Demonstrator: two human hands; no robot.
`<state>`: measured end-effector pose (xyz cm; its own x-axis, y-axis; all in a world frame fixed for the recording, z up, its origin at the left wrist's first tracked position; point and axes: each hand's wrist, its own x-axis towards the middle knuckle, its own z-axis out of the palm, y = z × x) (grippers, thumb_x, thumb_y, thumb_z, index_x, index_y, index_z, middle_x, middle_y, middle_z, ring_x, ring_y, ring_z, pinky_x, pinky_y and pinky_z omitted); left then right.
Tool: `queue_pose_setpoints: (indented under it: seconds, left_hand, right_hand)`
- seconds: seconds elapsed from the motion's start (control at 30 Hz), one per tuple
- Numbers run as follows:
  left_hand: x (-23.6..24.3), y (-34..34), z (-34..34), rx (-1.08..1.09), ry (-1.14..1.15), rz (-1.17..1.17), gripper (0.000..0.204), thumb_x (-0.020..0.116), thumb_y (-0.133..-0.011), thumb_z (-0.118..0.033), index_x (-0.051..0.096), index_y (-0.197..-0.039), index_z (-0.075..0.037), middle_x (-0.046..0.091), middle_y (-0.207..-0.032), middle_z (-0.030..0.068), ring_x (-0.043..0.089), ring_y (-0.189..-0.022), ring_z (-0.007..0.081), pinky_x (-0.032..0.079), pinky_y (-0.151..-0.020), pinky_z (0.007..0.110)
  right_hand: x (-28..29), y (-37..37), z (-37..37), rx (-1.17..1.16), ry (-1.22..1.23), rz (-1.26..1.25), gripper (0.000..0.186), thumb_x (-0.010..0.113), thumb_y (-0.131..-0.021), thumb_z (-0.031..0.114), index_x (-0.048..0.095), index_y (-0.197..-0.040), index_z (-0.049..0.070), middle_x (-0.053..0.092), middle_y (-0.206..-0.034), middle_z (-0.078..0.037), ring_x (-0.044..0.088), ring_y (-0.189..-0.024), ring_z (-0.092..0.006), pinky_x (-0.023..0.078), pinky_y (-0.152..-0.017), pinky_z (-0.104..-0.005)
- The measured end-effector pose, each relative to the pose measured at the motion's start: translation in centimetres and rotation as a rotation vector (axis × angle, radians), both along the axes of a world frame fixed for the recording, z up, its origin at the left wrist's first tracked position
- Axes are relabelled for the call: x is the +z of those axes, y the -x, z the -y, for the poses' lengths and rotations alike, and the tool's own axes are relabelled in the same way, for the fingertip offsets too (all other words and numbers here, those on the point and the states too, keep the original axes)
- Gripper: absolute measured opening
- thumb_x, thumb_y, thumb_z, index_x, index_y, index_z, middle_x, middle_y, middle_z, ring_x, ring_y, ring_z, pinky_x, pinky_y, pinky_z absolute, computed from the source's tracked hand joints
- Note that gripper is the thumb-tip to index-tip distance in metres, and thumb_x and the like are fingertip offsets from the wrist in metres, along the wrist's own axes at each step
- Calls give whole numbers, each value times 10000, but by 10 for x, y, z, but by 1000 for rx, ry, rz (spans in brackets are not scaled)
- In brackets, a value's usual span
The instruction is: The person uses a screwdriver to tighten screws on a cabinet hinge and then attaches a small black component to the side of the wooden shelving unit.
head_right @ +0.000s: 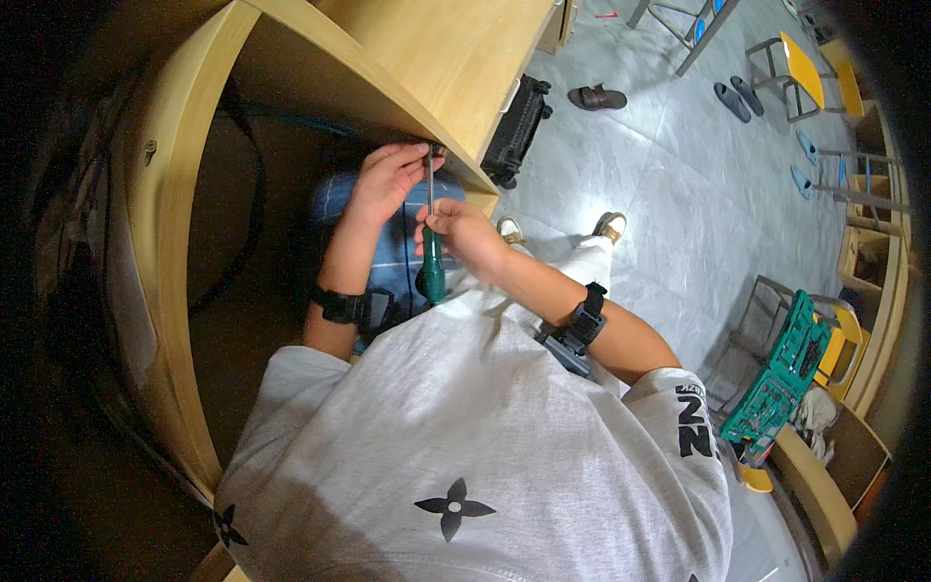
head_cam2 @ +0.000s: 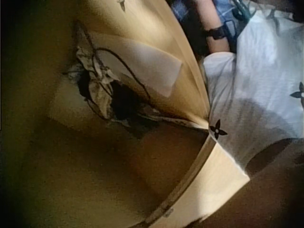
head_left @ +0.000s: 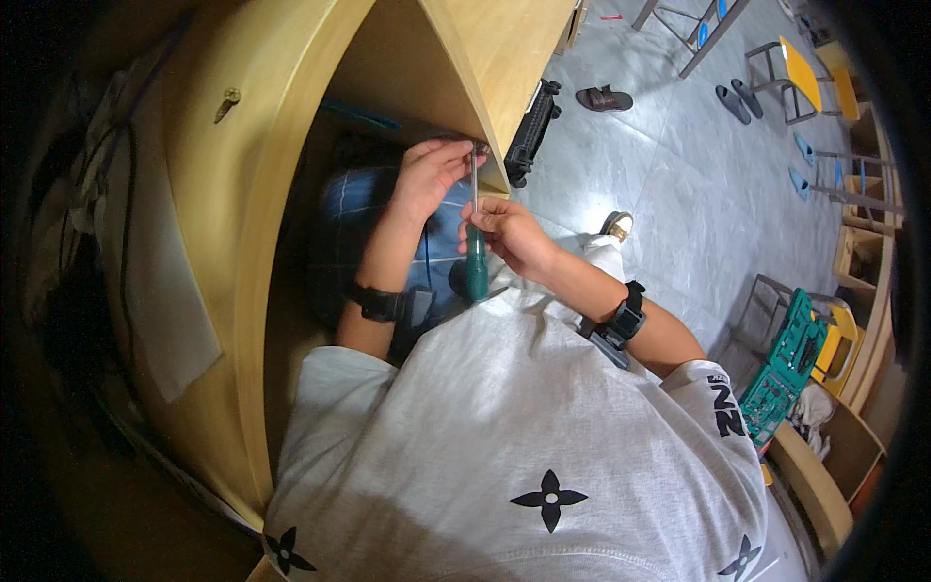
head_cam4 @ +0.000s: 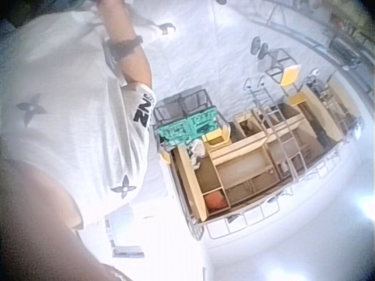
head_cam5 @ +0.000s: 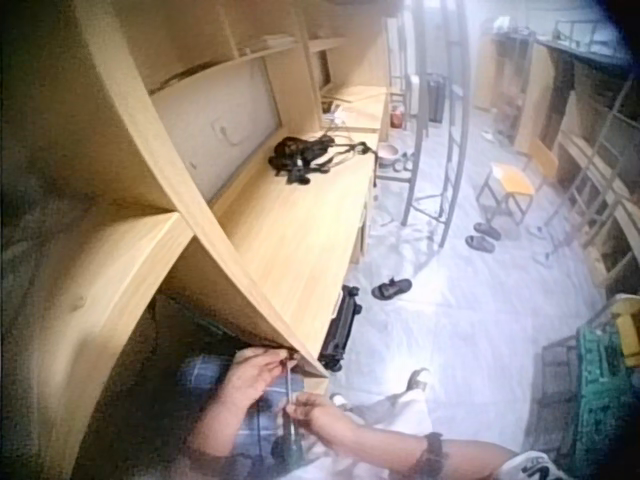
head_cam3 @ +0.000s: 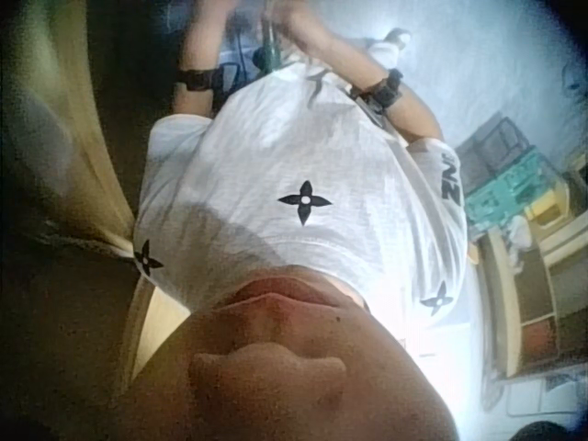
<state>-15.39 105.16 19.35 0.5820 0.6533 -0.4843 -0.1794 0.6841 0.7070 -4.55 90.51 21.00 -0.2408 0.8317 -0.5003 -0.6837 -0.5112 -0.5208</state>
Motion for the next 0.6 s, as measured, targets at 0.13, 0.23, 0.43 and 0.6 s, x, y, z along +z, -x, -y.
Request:
queue_pose_setpoints:
  seconds: [0.13,0.23,0.43,0.6]
  left_hand:
    - [-1,14,6,80,34,44,100,566,-865,-45,584,-915,39,625,-935,155,627,-917,265,520,-855,405]
    - [-1,48,11,-209,-5,-122,199,546,-906,-205,564,-961,-15,605,-899,116,620,-892,261,522,-826,390]
    - [10,74,39,-612,384,-57,477,424,-934,-445,474,-1158,-28,578,-1058,139,587,-994,295,481,-861,455]
    - [18,85,60,-645,520,172,510,396,-943,-420,424,-1233,-1,548,-1170,197,553,-1081,341,430,-933,484]
  right_hand:
    - [3,7,-3,-51,1,-52,138,420,-937,80,524,-998,12,600,-861,-118,614,-783,-235,494,-744,-314]
    - [5,9,-5,-78,-4,-87,136,419,-933,66,522,-999,6,602,-872,-125,612,-789,-239,497,-753,-333]
    - [-14,12,-4,-50,-100,-173,141,411,-925,34,515,-1012,-4,607,-888,-136,614,-817,-233,507,-747,-313]
    - [-13,11,-7,-34,-63,-197,153,415,-920,11,527,-1020,-17,607,-941,-140,597,-868,-223,487,-772,-291]
